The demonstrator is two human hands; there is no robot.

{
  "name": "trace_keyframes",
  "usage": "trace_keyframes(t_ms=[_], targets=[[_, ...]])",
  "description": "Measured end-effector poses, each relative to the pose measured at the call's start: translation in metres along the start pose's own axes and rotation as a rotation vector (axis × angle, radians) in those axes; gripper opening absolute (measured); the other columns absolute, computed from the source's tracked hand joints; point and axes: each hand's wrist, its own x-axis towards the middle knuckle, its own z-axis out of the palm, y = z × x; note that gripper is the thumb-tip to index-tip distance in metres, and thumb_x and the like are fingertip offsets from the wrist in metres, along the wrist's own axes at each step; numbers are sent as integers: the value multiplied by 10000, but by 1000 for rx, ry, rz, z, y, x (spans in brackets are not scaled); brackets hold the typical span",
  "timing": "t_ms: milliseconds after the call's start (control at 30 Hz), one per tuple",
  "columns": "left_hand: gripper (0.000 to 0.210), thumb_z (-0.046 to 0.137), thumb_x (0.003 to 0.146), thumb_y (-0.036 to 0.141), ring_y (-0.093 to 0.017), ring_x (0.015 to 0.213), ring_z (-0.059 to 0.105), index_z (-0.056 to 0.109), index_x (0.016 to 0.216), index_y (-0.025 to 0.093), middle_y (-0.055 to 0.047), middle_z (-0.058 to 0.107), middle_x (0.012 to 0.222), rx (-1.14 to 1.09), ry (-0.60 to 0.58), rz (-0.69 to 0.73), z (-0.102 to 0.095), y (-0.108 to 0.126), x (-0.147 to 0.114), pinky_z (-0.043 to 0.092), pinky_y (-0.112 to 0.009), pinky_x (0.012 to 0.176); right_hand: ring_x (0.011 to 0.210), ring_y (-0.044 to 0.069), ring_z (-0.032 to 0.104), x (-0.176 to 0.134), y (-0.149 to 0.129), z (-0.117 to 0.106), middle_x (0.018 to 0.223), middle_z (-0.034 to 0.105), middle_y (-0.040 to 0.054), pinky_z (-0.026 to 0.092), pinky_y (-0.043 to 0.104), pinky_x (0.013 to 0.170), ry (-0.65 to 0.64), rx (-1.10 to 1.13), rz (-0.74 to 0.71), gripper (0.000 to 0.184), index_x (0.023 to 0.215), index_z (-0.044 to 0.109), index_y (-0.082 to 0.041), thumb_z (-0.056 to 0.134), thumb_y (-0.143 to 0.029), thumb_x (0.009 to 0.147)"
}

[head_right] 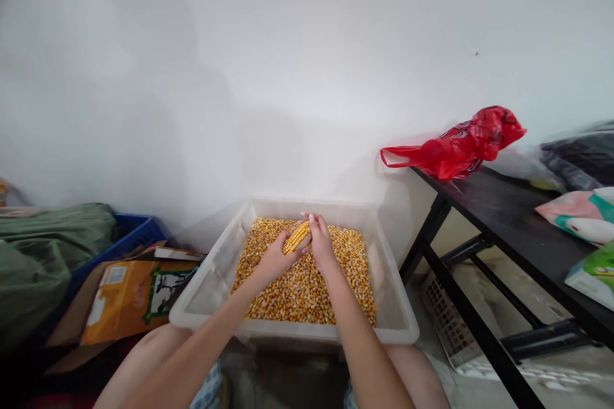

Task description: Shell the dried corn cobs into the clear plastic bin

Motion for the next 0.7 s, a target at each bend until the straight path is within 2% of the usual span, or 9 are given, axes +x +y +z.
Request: trace_keyframes(t_ms=[133, 267, 333, 433, 500, 633, 700], targets=[[469, 578, 636, 507, -73, 409, 448, 442, 933, 172, 34, 497, 613, -174, -140, -120, -2, -1, 3, 375, -204, 403, 692, 126, 556, -3, -6, -3, 903, 584, 8, 433, 220, 565, -47, -45, 4, 351, 989, 506, -245, 502, -475, 723], [474, 563, 660, 490, -78, 439, 465, 430, 979, 166, 16, 511, 657, -298, -189, -112, -2, -3, 6, 399, -215, 418, 747, 137, 562, -3, -12, -4, 979, 571, 6, 437, 225, 584, -147, 43, 45, 414, 1084, 463, -283, 524, -443, 707], [468, 568, 656, 476, -97, 508, 506, 450, 985, 165, -15, 545, 742, -238, -117, -60, -1, -4, 7, 432, -237, 481, 741, 138, 560, -2, -13, -3, 960, 575, 11, 437, 229, 581, -129, 50, 67, 404, 1069, 470, -269, 497, -463, 716], [457, 606, 622, 453, -156, 740, 562, 496, 966, 173, -49, 577, 901, -29, 57, 44, 1, -5, 5, 449, -276, 673, 665, 126, 543, -1, -8, -1, 844, 576, 8, 429, 219, 541, -3, -45, 79, 381, 1001, 479, -239, 512, -478, 705], [460, 621, 608, 447, -169, 808, 556, 507, 964, 178, -47, 579, 934, 36, 94, 68, 1, -5, 4, 434, -276, 724, 620, 114, 525, -2, -5, 0, 766, 553, -9, 420, 206, 514, 31, -108, 70, 379, 977, 467, -238, 556, -456, 681], [515, 605, 634, 445, -96, 524, 512, 435, 1033, 167, -18, 570, 771, -130, -60, -74, 1, -3, 4, 425, -229, 506, 578, 102, 505, -3, -4, -1, 704, 515, -21, 409, 192, 484, -12, -124, 64, 359, 964, 462, -236, 545, -452, 690], [538, 608, 644, 423, -80, 479, 486, 397, 1057, 150, -11, 556, 729, -267, -140, -127, 1, -2, 5, 405, -212, 460, 557, 97, 498, -3, -6, -2, 701, 513, -25, 415, 197, 486, -11, -110, 69, 394, 1001, 436, -244, 553, -449, 686]])
